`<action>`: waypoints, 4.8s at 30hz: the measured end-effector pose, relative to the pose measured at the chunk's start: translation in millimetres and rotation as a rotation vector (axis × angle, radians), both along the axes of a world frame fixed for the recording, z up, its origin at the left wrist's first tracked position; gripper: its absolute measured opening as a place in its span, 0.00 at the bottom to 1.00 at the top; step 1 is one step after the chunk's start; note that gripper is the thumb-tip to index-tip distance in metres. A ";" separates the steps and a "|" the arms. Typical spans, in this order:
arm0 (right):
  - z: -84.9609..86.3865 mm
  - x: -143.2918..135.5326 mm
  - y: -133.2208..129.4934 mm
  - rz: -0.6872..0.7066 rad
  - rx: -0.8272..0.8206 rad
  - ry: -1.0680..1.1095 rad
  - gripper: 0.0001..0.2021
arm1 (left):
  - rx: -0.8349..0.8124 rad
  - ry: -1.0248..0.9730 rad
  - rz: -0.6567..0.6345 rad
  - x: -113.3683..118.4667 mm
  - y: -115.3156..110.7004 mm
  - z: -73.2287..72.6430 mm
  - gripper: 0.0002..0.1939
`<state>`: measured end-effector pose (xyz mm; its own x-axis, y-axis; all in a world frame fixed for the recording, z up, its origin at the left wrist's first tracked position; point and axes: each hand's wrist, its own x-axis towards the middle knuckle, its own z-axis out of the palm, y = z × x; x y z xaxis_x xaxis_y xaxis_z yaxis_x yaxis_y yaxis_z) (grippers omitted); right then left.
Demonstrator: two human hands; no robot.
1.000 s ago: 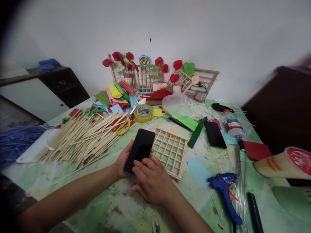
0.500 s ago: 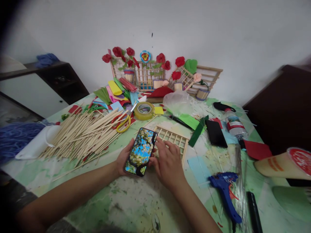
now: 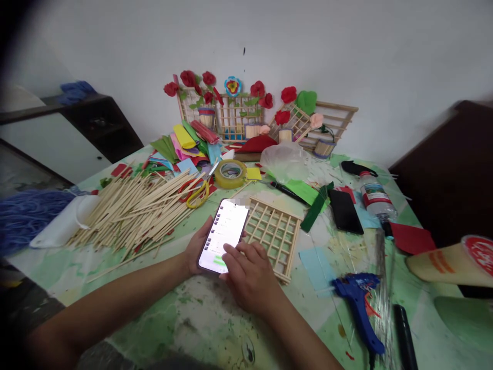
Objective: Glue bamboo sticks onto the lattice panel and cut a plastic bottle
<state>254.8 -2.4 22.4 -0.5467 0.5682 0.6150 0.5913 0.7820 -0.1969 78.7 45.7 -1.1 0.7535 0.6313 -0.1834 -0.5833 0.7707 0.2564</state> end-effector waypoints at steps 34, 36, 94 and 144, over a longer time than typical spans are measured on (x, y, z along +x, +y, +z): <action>7.5 -3.6 5.7 0.009 0.097 0.057 0.09 | 0.034 -0.044 0.003 1.4 -3.1 1.0 0.42; 6.5 -4.1 5.3 0.008 0.094 0.055 0.09 | 0.030 -0.032 0.005 1.3 -3.5 0.3 0.42; 70.5 13.7 60.6 -0.206 0.056 0.362 0.10 | 0.311 0.002 0.103 26.7 72.2 67.5 0.32; 53.2 49.9 73.7 -0.383 0.168 0.292 0.12 | 0.125 0.006 -0.074 38.5 44.8 36.1 0.35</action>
